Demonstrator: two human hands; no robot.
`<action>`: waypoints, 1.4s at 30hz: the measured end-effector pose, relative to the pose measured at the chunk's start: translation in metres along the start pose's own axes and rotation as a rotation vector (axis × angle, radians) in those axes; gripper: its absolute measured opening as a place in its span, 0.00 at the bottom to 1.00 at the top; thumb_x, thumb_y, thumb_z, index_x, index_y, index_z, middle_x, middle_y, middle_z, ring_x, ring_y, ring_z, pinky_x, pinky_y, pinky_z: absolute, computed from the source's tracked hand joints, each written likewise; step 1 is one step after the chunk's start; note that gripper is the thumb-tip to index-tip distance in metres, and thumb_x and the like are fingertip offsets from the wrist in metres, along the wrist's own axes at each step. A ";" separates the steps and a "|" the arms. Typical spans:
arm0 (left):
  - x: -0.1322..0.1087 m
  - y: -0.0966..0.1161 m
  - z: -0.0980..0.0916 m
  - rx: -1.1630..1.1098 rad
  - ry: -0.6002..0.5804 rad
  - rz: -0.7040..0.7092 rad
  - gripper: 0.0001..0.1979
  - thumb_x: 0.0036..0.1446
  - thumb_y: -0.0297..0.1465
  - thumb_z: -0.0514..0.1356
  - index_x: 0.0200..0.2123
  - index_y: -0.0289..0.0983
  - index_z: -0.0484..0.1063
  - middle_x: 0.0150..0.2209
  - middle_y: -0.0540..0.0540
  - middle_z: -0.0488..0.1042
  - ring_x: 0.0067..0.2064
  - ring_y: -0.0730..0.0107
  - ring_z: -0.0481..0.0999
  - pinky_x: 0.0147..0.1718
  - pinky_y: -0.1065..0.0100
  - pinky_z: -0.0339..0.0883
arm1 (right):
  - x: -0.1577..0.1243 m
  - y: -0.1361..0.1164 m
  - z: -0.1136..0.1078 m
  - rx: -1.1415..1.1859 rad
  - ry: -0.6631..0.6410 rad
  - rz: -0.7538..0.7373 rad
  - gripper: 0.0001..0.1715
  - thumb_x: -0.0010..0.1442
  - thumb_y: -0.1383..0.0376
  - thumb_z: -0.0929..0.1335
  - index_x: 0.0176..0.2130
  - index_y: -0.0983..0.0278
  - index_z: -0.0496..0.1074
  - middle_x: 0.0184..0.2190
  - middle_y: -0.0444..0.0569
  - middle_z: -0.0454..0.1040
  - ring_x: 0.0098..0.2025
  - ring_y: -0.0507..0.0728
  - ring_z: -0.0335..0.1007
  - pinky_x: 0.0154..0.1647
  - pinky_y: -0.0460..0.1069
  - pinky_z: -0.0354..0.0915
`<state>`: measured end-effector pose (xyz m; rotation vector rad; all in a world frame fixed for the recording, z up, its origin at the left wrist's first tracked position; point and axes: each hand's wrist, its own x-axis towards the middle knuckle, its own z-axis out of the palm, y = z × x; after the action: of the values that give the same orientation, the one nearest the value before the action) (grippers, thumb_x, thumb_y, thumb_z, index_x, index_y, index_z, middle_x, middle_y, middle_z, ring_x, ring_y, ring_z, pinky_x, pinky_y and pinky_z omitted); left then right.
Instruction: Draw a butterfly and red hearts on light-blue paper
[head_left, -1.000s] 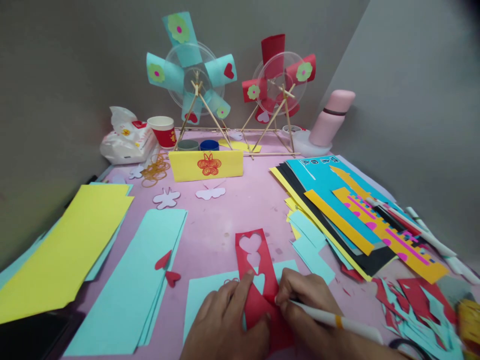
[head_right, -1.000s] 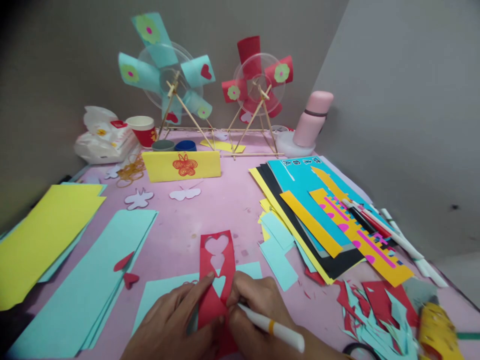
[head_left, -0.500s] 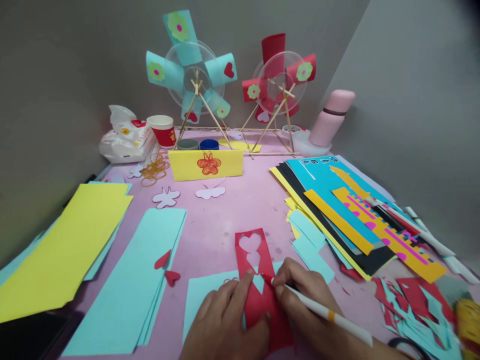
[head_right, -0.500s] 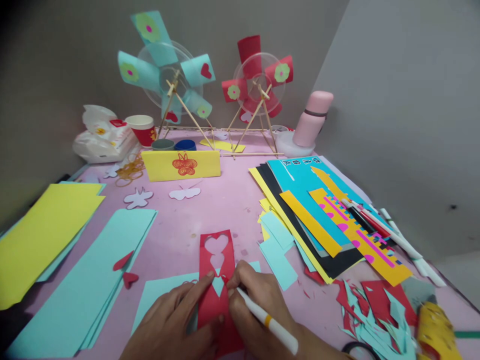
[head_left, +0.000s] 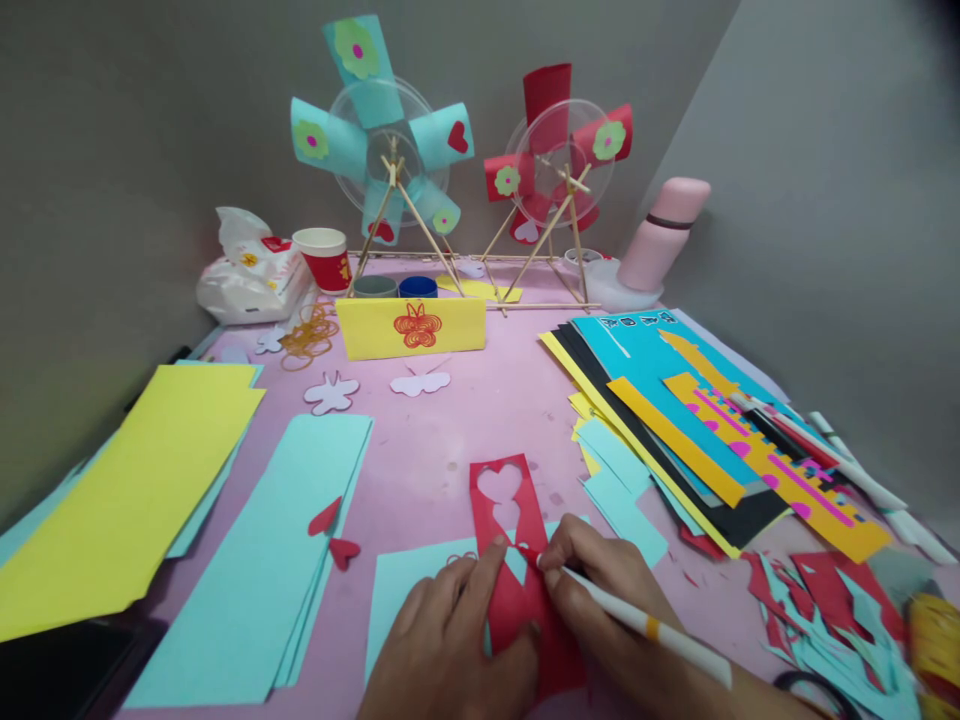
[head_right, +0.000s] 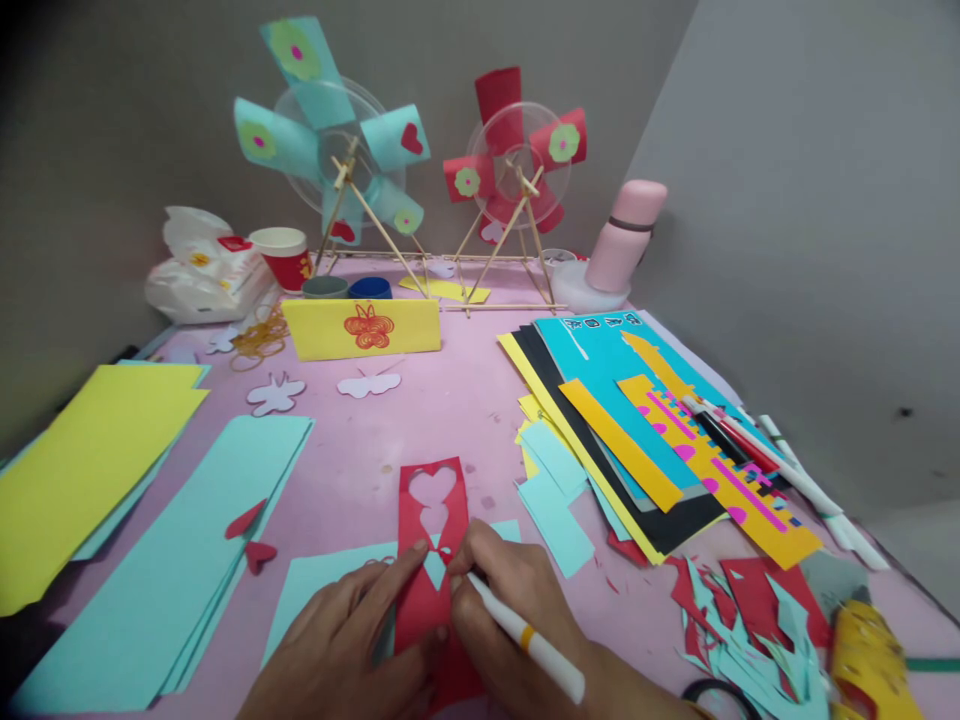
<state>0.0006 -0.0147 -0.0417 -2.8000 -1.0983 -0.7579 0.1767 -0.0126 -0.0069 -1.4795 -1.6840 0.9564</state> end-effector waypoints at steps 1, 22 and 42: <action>0.000 0.000 0.000 -0.006 0.002 -0.004 0.12 0.59 0.30 0.48 0.33 0.46 0.70 0.52 0.41 0.67 0.45 0.57 0.67 0.38 0.58 0.68 | 0.000 0.000 0.000 -0.009 0.002 -0.002 0.06 0.52 0.68 0.58 0.26 0.60 0.60 0.18 0.39 0.62 0.19 0.51 0.58 0.21 0.45 0.53; 0.001 0.000 -0.003 -0.009 -0.024 0.011 0.13 0.60 0.29 0.46 0.31 0.44 0.69 0.52 0.39 0.67 0.45 0.56 0.68 0.38 0.57 0.68 | 0.000 -0.005 0.000 -0.076 0.066 0.038 0.06 0.51 0.67 0.57 0.25 0.60 0.58 0.16 0.38 0.57 0.18 0.51 0.54 0.19 0.45 0.51; -0.003 0.001 0.003 0.012 -0.019 -0.018 0.09 0.55 0.27 0.51 0.30 0.45 0.69 0.53 0.40 0.66 0.44 0.55 0.68 0.35 0.56 0.68 | -0.001 -0.002 0.000 -0.017 0.078 0.004 0.05 0.50 0.68 0.58 0.24 0.59 0.56 0.15 0.36 0.54 0.17 0.50 0.50 0.17 0.45 0.47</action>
<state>0.0004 -0.0168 -0.0460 -2.7963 -1.1293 -0.7250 0.1755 -0.0136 -0.0048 -1.5121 -1.6374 0.8770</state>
